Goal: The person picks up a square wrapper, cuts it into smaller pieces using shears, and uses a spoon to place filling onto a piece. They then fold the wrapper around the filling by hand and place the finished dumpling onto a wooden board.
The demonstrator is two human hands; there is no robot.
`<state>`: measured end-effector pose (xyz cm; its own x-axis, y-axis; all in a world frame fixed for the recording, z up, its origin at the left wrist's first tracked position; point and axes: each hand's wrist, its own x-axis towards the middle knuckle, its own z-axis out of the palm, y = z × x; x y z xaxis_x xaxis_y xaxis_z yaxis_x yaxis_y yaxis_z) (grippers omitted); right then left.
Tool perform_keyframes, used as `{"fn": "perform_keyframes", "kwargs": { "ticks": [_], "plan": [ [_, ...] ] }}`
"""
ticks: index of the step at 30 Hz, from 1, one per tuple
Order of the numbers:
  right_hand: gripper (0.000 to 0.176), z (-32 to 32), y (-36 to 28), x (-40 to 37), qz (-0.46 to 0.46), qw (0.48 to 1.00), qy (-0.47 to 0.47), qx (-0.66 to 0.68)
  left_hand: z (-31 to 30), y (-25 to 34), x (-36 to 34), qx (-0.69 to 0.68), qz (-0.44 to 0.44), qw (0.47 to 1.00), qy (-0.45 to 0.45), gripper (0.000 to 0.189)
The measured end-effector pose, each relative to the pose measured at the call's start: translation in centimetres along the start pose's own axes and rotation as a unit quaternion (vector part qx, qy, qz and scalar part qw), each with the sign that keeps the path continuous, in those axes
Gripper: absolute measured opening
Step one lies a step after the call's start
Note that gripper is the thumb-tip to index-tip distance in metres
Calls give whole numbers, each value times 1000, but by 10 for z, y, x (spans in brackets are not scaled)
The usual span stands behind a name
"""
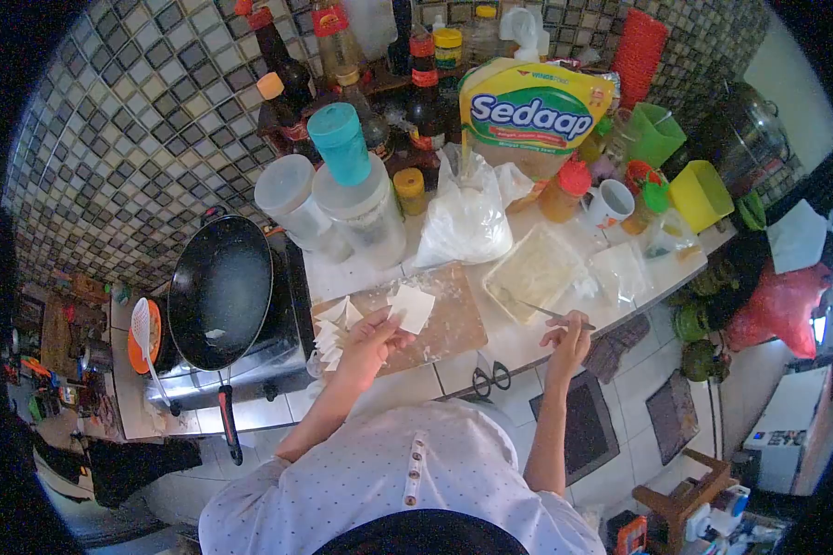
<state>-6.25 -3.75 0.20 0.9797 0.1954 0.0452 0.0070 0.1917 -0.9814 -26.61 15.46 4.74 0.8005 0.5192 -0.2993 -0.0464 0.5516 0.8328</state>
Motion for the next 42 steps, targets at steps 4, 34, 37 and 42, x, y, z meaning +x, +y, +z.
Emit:
{"fn": "perform_keyframes", "kwargs": {
  "ticks": [4,34,37,42],
  "plan": [
    [23,-3,4,1,42,999,21,17,-2,-4,1,4,5,1000,-13,27],
    [37,26,-54,-27,-12,963,-187,194,23,-8,6,-4,-6,1000,-3,30],
    [39,31,-51,-31,-35,960,-208,183,20,-8,7,-15,7,1000,-23,29],
    [44,33,-52,-32,-9,958,-228,173,20,-6,5,-16,6,1000,-24,29]
  ]
}}
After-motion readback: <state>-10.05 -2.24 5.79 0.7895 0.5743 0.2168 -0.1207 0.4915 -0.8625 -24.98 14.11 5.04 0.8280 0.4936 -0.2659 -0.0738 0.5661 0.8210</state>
